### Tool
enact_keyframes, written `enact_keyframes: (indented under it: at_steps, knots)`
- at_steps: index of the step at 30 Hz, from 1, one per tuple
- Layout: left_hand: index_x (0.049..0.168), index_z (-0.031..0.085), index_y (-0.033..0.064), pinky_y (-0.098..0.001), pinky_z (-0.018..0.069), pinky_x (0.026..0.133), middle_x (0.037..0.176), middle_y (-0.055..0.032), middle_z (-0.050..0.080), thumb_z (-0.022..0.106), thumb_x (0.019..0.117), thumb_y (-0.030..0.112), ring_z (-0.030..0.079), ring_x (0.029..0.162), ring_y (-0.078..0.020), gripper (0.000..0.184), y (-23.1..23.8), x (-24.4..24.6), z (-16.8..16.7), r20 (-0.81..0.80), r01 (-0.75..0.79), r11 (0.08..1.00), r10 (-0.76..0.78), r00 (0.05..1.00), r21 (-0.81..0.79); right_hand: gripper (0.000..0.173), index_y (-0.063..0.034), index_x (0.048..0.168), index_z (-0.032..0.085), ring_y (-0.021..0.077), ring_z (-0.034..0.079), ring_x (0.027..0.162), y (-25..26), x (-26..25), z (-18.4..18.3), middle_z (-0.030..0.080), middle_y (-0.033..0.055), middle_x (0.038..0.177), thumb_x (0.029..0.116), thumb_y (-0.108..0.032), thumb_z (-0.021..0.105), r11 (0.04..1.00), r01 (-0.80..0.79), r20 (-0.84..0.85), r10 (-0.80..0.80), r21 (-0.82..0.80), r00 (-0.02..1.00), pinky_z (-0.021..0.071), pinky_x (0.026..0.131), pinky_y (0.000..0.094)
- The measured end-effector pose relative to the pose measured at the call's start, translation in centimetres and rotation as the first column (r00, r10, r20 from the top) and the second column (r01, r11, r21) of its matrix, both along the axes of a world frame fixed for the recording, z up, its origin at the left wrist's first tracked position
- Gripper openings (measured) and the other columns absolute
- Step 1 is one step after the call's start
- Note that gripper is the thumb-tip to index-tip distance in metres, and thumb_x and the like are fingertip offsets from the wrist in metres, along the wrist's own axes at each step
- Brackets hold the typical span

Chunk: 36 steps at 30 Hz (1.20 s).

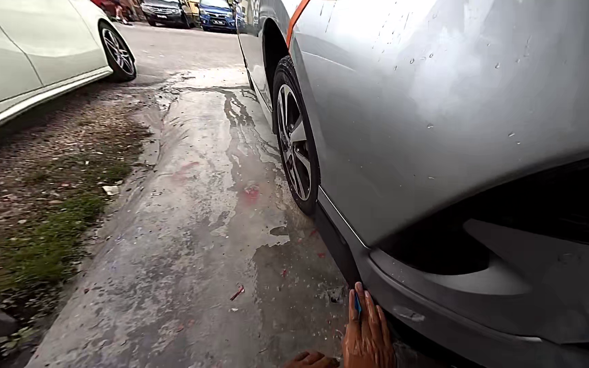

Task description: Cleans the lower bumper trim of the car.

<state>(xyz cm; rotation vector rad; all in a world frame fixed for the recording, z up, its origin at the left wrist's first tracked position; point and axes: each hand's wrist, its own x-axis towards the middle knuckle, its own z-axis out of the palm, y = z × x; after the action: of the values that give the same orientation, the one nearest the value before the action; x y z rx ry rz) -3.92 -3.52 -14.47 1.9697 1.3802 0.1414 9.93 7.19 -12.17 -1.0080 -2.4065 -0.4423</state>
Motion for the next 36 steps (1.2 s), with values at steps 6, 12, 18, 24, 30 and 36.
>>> enact_keyframes:
  at_steps: [6, 12, 18, 24, 30, 36]
  knots:
    - [0.143, 0.059, 0.0114, -0.0639, 0.0387, 0.11, 0.156, -0.0199, 0.046, 0.056, 0.1018, 0.015, 0.045, 0.141, -0.0452, 0.041, 0.2, -0.6, 0.8, -0.047, 0.001, 0.998, -0.004, 0.999, -0.069, 0.059, -0.0022, 0.144, 0.058, 0.0302, 0.049, 0.143, 2.0, -7.3, 1.3, 0.048, 0.0169, 0.156, 0.0886, -0.022, 0.063, 0.999, 0.042, -0.098, -0.043, -0.016, 0.994, 0.0389, 0.115, 0.0448]
    - [0.141, 0.061, 0.0137, -0.0599, 0.0405, 0.111, 0.158, -0.0124, 0.045, 0.056, 0.1032, 0.021, 0.046, 0.142, -0.0388, 0.039, -1.1, -2.0, -1.0, -0.005, -0.075, 0.989, 0.075, 0.997, -0.13, 0.038, -0.0128, 0.13, 0.072, 0.0198, 0.057, 0.136, 2.6, 0.2, 2.1, 0.06, 0.0024, 0.148, 0.0977, -0.009, 0.053, 0.99, -0.127, 0.04, 0.125, 0.061, 0.991, 0.0419, 0.115, 0.0394]
    - [0.143, 0.059, 0.0132, -0.0589, 0.0415, 0.11, 0.156, -0.0138, 0.047, 0.052, 0.1046, 0.016, 0.048, 0.139, -0.0404, 0.039, -0.5, -4.0, -1.3, -0.002, -0.063, 0.99, 0.064, 0.998, -0.125, 0.035, -0.0084, 0.129, 0.071, 0.0257, 0.064, 0.126, 0.8, 11.5, 7.6, 0.067, 0.0074, 0.137, 0.0992, -0.002, 0.055, 0.961, -0.229, 0.11, 0.247, -0.151, 0.963, 0.0467, 0.11, 0.0408]
    - [0.146, 0.055, 0.0158, -0.0568, 0.0417, 0.11, 0.154, -0.0114, 0.05, 0.053, 0.1052, 0.02, 0.049, 0.139, -0.0364, 0.041, 1.4, -1.9, 1.3, 0.052, 0.023, 0.997, -0.019, 0.998, -0.08, 0.045, -0.017, 0.148, 0.056, 0.012, 0.037, 0.15, 5.3, 13.0, 4.7, 0.051, -0.002, 0.156, 0.1096, -0.032, 0.038, 0.945, -0.313, 0.32, 0.269, 0.091, 0.908, 0.0189, 0.126, 0.0398]
    - [0.148, 0.053, 0.0165, -0.0585, 0.0437, 0.106, 0.153, -0.0115, 0.05, 0.051, 0.1048, 0.014, 0.049, 0.138, -0.0388, 0.043, 3.4, -3.0, 3.7, -0.044, -0.006, 0.994, 0.001, 0.999, -0.111, 0.078, -0.007, 0.148, 0.054, 0.016, 0.033, 0.153, 6.4, 7.0, 3.3, 0.042, 0.0047, 0.162, 0.1025, -0.066, 0.03, 0.95, -0.294, 0.28, 0.256, 0.102, 0.925, 0.0172, 0.126, 0.036]
    - [0.149, 0.052, 0.0173, -0.0572, 0.0435, 0.107, 0.149, -0.0117, 0.054, 0.052, 0.1059, 0.022, 0.052, 0.136, -0.0362, 0.043, 3.6, -1.5, 3.3, 0.05, 0.063, 0.992, -0.058, 0.997, -0.106, 0.071, -0.0138, 0.15, 0.054, 0.0113, 0.036, 0.151, 7.0, 8.0, 4.1, 0.047, -0.0016, 0.159, 0.1048, -0.062, 0.027, 0.942, -0.283, 0.323, 0.216, 0.178, 0.922, 0.0197, 0.125, 0.0363]
